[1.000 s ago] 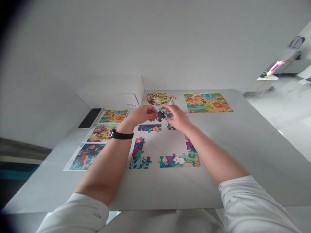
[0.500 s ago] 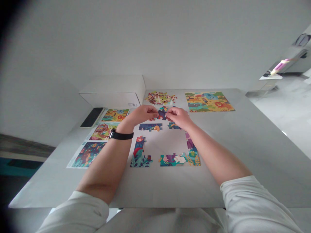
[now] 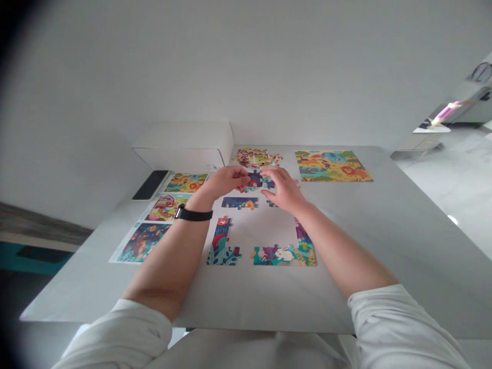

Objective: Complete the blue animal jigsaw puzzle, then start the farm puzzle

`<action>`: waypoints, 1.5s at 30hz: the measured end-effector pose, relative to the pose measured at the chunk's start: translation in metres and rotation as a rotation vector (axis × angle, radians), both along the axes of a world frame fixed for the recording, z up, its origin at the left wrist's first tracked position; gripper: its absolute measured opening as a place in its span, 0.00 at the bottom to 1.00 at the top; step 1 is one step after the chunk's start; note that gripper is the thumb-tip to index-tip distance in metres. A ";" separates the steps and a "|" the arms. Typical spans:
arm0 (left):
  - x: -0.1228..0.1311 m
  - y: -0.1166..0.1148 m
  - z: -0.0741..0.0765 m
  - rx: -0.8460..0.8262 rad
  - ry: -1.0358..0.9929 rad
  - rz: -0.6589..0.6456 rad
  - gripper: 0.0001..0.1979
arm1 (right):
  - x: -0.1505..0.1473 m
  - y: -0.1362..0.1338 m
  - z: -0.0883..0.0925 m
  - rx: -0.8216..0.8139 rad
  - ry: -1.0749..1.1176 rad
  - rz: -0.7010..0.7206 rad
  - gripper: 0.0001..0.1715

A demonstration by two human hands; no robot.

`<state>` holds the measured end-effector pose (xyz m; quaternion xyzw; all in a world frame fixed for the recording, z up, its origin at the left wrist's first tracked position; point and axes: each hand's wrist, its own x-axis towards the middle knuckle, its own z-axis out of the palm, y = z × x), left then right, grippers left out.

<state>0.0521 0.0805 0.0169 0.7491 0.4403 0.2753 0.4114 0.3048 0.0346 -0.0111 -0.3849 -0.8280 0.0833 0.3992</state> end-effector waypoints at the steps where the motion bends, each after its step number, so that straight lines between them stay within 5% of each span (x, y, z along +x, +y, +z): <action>1: 0.000 0.001 0.000 -0.011 -0.001 -0.010 0.07 | 0.000 0.000 0.000 0.011 -0.018 -0.003 0.24; 6: 0.000 0.001 -0.002 0.018 0.011 -0.056 0.07 | 0.004 0.004 -0.003 0.020 -0.050 -0.058 0.20; 12: -0.006 -0.010 0.010 0.440 0.115 -0.030 0.18 | 0.006 0.007 -0.006 0.039 -0.038 -0.074 0.19; 16: -0.004 -0.015 0.018 0.594 0.163 -0.147 0.12 | 0.004 0.006 -0.006 0.002 -0.049 -0.083 0.19; 33: -0.017 -0.041 0.032 0.540 0.278 -0.085 0.13 | -0.011 -0.019 0.032 -0.082 -0.183 0.017 0.12; 39: -0.052 -0.070 0.018 0.564 0.351 -0.008 0.15 | -0.053 -0.027 0.035 -0.131 -0.299 0.054 0.15; 45: -0.085 -0.086 -0.020 0.491 0.429 0.043 0.12 | -0.096 -0.032 0.010 -0.217 -0.416 0.055 0.13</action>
